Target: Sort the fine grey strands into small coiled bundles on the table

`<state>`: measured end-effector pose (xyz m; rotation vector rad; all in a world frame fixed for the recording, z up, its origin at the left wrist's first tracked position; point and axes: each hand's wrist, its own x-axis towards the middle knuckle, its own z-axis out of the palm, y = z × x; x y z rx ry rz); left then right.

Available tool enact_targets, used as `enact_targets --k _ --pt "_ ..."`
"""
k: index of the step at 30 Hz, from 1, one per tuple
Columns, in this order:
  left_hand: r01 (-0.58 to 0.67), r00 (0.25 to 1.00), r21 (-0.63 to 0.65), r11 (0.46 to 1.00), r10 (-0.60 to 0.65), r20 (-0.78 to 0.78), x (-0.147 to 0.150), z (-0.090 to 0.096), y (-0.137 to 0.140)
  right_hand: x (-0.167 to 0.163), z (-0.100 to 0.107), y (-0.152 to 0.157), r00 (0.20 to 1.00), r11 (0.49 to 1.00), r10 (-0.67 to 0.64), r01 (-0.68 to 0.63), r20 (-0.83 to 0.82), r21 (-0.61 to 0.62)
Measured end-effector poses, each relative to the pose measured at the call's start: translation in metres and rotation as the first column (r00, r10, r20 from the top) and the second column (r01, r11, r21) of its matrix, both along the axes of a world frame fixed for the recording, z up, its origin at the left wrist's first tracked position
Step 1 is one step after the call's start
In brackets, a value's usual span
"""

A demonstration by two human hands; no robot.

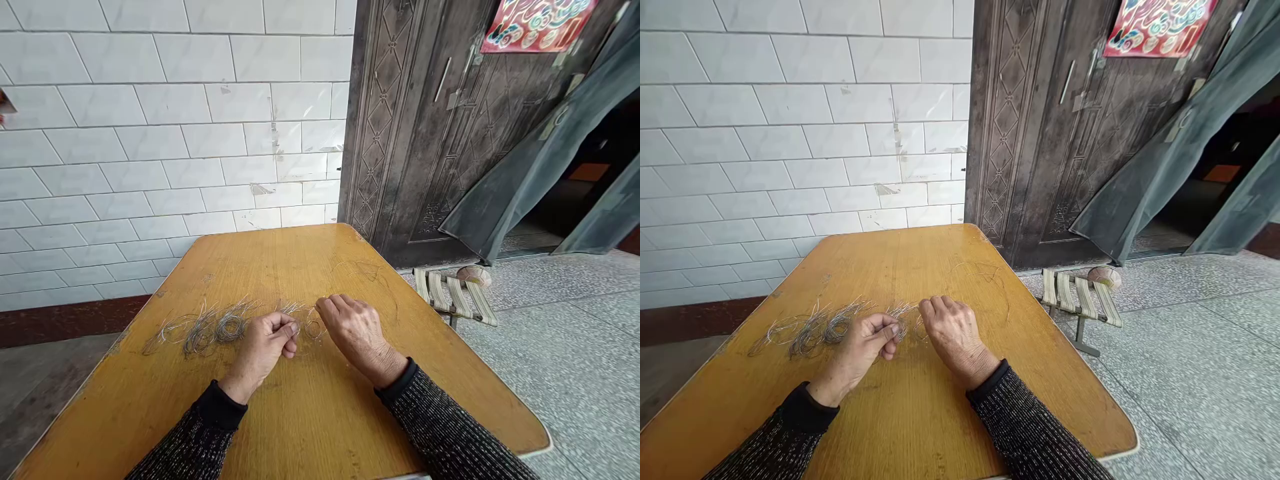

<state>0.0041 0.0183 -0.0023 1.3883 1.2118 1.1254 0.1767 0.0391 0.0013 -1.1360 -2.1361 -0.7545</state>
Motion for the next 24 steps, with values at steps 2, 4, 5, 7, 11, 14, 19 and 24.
enact_targets --k 2,4,5,7,11,14,19,24 --pt "-0.01 1.0 0.002 1.0 0.01 -0.006 0.0 0.0 0.0 0.0 0.0 -0.001 1.0 1.0 -0.001 0.001 -0.01 0.001" --pt "-0.019 1.0 0.005 1.0 0.019 -0.013 0.0 -0.001 0.0 -0.001 0.001 0.0 1.0 1.0 -0.007 0.007 -0.017 0.001" --pt "-0.022 1.0 0.005 1.0 0.022 -0.021 0.0 -0.001 0.001 -0.001 0.001 0.0 1.0 1.0 -0.01 0.01 -0.014 -0.002" --pt "-0.026 0.999 -0.001 1.0 0.025 -0.047 -0.001 -0.001 0.001 0.0 0.003 0.002 1.0 1.0 -0.009 0.009 -0.007 -0.004" --pt "-0.029 0.994 -0.006 1.0 0.028 -0.102 -0.001 0.0 0.001 0.002 0.011 0.004 0.995 0.995 0.096 -0.096 0.014 0.003" --pt "-0.029 0.99 0.011 1.0 0.031 -0.139 0.0 0.001 0.0 0.002 0.014 0.002 0.972 0.974 0.226 -0.225 0.057 -0.031" --pt "-0.02 0.982 0.029 0.999 0.025 -0.185 0.004 0.004 -0.003 0.0 0.013 0.001 0.965 0.965 0.252 -0.244 0.071 -0.097" --pt "-0.015 0.984 0.023 1.0 0.018 -0.177 0.004 0.005 -0.005 -0.002 0.006 0.005 0.975 0.976 0.217 -0.215 0.051 -0.044"
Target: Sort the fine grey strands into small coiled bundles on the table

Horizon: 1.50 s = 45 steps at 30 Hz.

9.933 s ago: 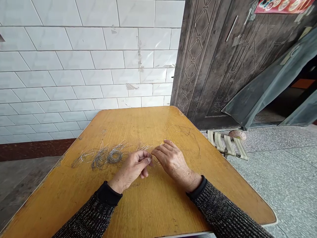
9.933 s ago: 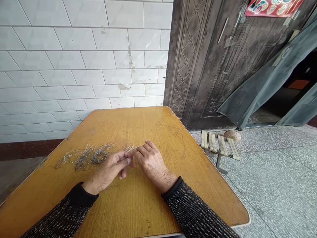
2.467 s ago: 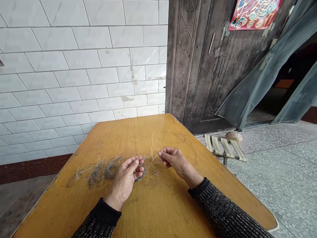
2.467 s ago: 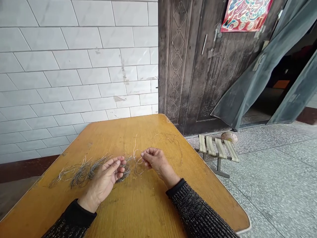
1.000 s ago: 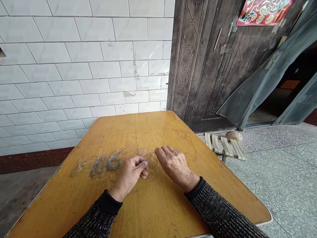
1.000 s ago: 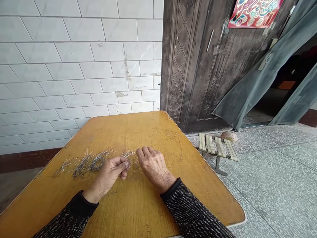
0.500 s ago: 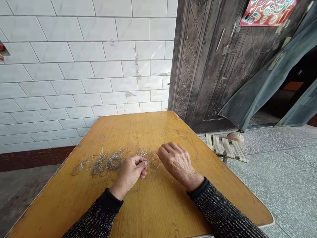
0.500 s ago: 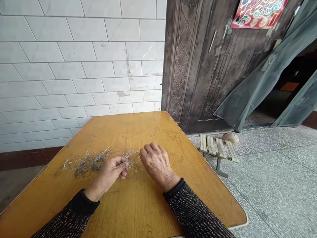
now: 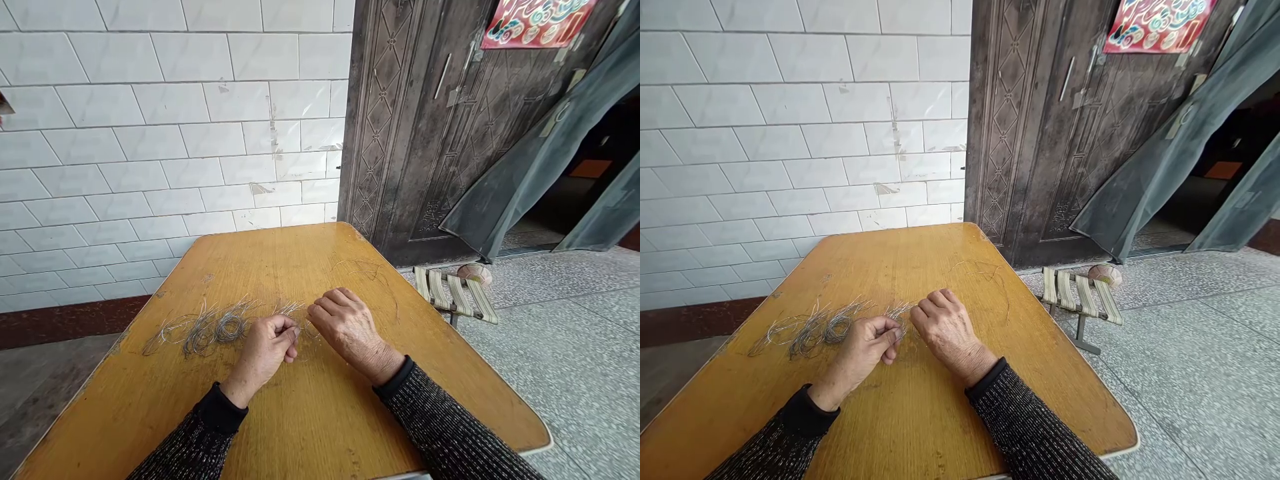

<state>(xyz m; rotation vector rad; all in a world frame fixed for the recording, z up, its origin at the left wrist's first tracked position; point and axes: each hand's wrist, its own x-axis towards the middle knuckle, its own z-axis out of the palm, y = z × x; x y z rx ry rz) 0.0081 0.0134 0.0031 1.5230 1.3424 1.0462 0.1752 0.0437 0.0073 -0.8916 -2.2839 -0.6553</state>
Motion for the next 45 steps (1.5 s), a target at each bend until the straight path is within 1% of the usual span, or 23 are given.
enact_targets --k 7,13,20,23,25,26,27,28,29,30,31,32,34,36,37,38,39,42,45 --pt "0.013 0.998 0.004 1.0 -0.013 0.057 -0.002 -0.005 0.003 -0.006 -0.006 0.0 0.997 0.997 -0.05 0.054 -0.067 0.054" --pt "-0.045 0.996 0.002 0.999 0.045 0.079 -0.005 -0.002 0.005 -0.002 -0.005 0.002 0.984 0.99 -0.131 0.136 -0.124 0.027" --pt "-0.096 0.993 0.009 0.995 0.095 0.073 -0.007 0.001 0.006 0.008 0.0 0.005 0.961 0.982 -0.185 0.177 -0.204 -0.059" --pt "-0.133 0.987 0.015 0.991 0.131 0.09 -0.008 0.001 0.007 0.012 0.003 0.004 0.935 0.97 -0.238 0.219 -0.262 -0.102" --pt "-0.16 0.981 0.009 0.987 0.158 0.113 -0.008 0.002 0.007 0.013 0.004 0.003 0.9 0.956 -0.28 0.229 -0.333 -0.185" --pt "-0.17 0.978 0.008 0.985 0.168 0.127 -0.008 0.002 0.007 0.012 0.005 0.001 0.887 0.947 -0.282 0.195 -0.365 -0.257" --pt "-0.175 0.975 0.007 0.985 0.172 0.14 -0.007 0.003 0.008 0.01 0.005 0.0 0.881 0.929 -0.268 0.129 -0.391 -0.347" --pt "-0.174 0.973 0.006 0.985 0.171 0.153 -0.007 0.003 0.007 0.007 0.004 -0.001 0.879 0.895 -0.238 0.032 -0.414 -0.446" --pt "-0.17 0.971 0.004 0.986 0.166 0.169 -0.007 0.003 0.007 0.003 0.003 -0.003 0.876 0.838 -0.197 -0.083 -0.441 -0.539" --pt "-0.165 0.969 0.002 0.986 0.162 0.188 -0.006 0.003 0.007 -0.001 0.001 -0.003 0.864 0.763 -0.167 -0.192 -0.475 -0.617" --pt "-0.158 0.966 -0.001 0.987 0.155 0.207 -0.006 0.003 0.006 -0.005 -0.002 -0.003 0.842 0.686 -0.149 -0.289 -0.518 -0.668" --pt "-0.149 0.964 -0.006 0.989 0.147 0.223 -0.006 0.004 0.006 -0.008 -0.004 -0.003 0.808 0.618 -0.154 -0.37 -0.568 -0.694" --pt "-0.122 0.964 -0.019 0.992 0.123 0.236 -0.006 0.004 0.005 -0.013 -0.009 0.0 0.726 0.504 -0.204 -0.498 -0.657 -0.706" --pt "-0.088 0.968 -0.034 0.996 0.093 0.232 -0.006 0.004 0.004 -0.014 -0.011 0.004 0.652 0.42 -0.269 -0.582 -0.708 -0.696" --pt "-0.077 0.969 -0.04 0.996 0.084 0.234 -0.007 0.005 0.004 -0.013 -0.012 0.006 0.626 0.393 -0.298 -0.607 -0.72 -0.691" --pt "-0.078 0.966 -0.042 0.996 0.086 0.243 -0.007 0.005 0.004 -0.011 -0.012 0.009 0.607 0.381 -0.326 -0.618 -0.725 -0.688" --pt "-0.089 0.962 -0.041 0.995 0.096 0.257 -0.008 0.005 0.004 -0.009 -0.011 0.011 0.597 0.379 -0.354 -0.611 -0.719 -0.694" --pt "-0.144 0.943 -0.023 0.989 0.144 0.299 -0.009 0.004 0.006 -0.002 -0.012 0.018 0.608 0.399 -0.424 -0.54 -0.671 -0.741" --pt "-0.177 0.944 -0.004 0.984 0.171 0.283 -0.009 0.004 0.007 0.002 -0.016 0.023 0.644 0.416 -0.44 -0.472 -0.626 -0.778"
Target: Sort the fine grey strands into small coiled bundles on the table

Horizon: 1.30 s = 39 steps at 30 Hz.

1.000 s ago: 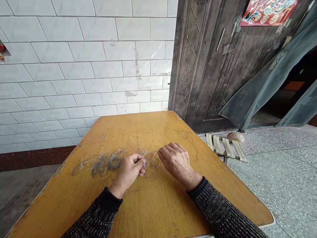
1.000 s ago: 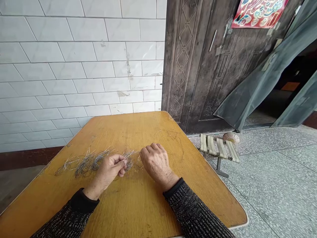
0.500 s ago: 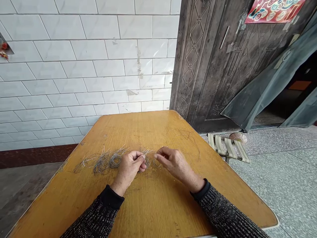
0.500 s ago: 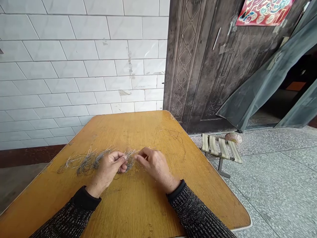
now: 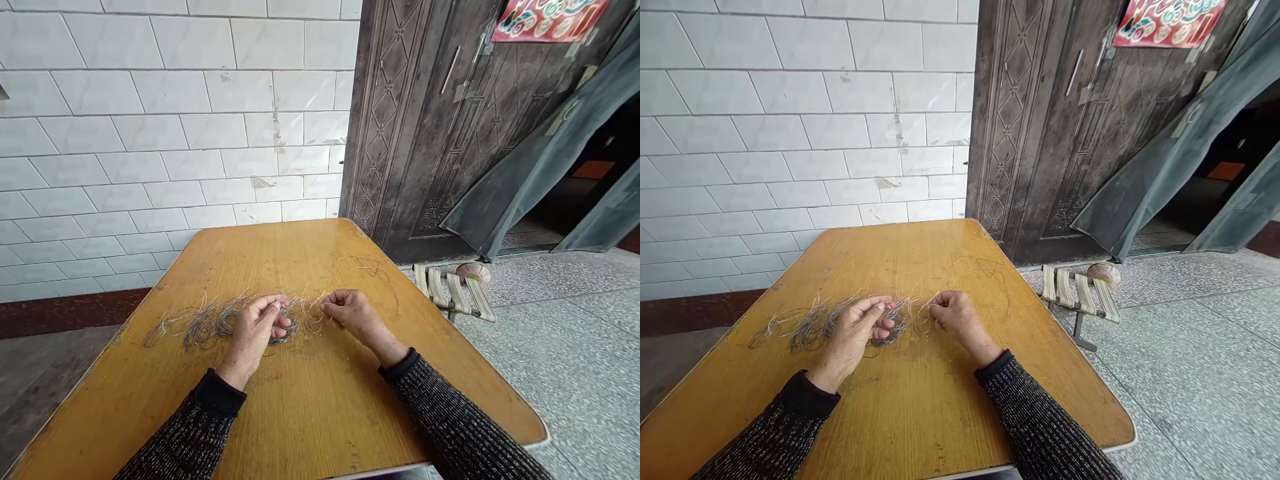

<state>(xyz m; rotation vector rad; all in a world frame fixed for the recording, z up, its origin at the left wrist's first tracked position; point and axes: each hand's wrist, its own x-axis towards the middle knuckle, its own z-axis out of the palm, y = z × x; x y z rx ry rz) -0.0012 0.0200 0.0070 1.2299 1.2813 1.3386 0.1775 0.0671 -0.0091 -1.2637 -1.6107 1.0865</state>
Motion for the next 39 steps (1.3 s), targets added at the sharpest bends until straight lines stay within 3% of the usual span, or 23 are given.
enact_targets --k 7,14,19,21,23,26,32,39 --pt "-0.027 0.998 0.006 1.0 0.027 -0.049 0.002 0.002 -0.001 0.005 -0.011 0.005 0.973 0.995 -0.06 0.042 0.225 0.085" --pt "0.022 0.991 0.015 1.0 -0.02 -0.133 0.003 0.003 -0.003 0.002 -0.005 0.001 0.861 0.972 -0.198 0.109 0.468 0.21" --pt "0.079 0.966 0.105 0.991 -0.05 -0.252 0.004 0.0 -0.005 0.021 0.013 0.007 0.732 0.941 -0.329 0.2 0.597 0.273" --pt "0.089 0.958 0.142 0.986 -0.046 -0.282 0.004 -0.001 -0.005 0.045 0.022 0.014 0.653 0.905 -0.425 0.297 0.627 0.304" --pt "0.097 0.953 0.174 0.98 -0.041 -0.299 0.004 -0.003 -0.004 0.074 0.028 0.021 0.52 0.841 -0.524 0.441 0.675 0.313" --pt "0.115 0.945 0.198 0.973 -0.045 -0.324 0.004 -0.004 -0.004 0.107 0.026 0.03 0.43 0.813 -0.514 0.521 0.742 0.261" --pt "0.13 0.937 0.221 0.967 -0.047 -0.346 0.005 -0.006 -0.003 0.112 0.005 0.039 0.404 0.858 -0.404 0.48 0.82 0.186" --pt "0.145 0.936 0.211 0.967 -0.065 -0.346 0.007 -0.004 -0.004 0.107 0.007 0.04 0.418 0.847 -0.419 0.499 0.806 0.182"
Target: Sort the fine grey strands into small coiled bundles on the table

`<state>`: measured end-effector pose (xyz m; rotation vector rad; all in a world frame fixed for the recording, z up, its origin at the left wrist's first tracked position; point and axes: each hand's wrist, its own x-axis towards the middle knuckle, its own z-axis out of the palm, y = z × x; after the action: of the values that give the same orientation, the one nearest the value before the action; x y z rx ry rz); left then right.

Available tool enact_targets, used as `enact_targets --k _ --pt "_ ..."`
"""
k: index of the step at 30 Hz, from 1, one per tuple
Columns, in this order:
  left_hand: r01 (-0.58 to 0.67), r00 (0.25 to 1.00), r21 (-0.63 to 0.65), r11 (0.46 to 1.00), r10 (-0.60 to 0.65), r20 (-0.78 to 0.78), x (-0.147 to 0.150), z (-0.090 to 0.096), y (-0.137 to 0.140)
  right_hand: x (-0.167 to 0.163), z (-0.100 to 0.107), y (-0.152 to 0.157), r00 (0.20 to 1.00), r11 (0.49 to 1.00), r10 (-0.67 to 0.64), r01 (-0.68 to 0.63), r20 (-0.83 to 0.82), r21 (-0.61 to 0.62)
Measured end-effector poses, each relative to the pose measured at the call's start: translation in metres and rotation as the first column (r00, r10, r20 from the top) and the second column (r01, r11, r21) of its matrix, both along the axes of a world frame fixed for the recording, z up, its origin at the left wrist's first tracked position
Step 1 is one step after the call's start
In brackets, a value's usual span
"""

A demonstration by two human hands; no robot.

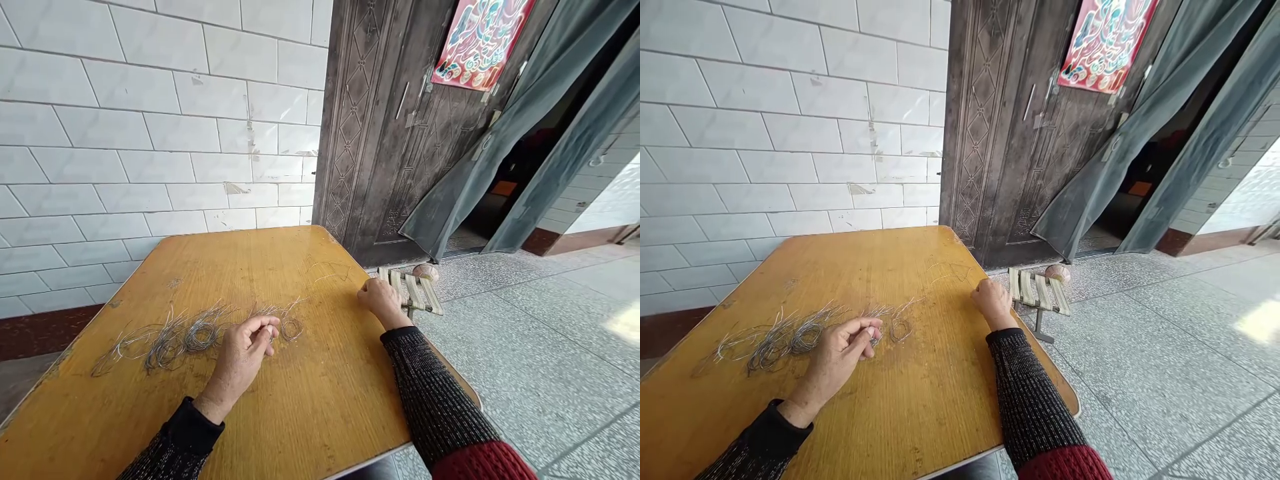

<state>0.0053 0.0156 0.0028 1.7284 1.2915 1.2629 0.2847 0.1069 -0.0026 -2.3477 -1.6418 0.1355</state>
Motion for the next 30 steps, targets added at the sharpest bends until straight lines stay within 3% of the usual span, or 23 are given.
enact_targets --k 11,20,24,30 --pt "0.004 0.999 -0.014 1.0 -0.004 -0.035 0.001 -0.001 -0.001 0.001 0.0 -0.002 0.995 0.996 0.04 -0.032 -0.092 0.087" --pt "0.006 0.998 -0.02 1.0 -0.007 -0.062 0.001 -0.001 -0.001 0.002 0.001 0.0 0.945 0.948 0.107 -0.002 -0.309 0.319" --pt "-0.007 1.0 -0.033 0.999 0.007 -0.017 -0.001 -0.004 0.0 0.001 0.007 -0.002 0.816 0.9 0.289 -0.054 -0.5 0.432" --pt "-0.178 0.969 0.007 0.984 0.174 0.176 -0.007 0.009 0.0 -0.004 0.024 -0.019 0.49 0.828 0.54 -0.164 -0.684 0.536"
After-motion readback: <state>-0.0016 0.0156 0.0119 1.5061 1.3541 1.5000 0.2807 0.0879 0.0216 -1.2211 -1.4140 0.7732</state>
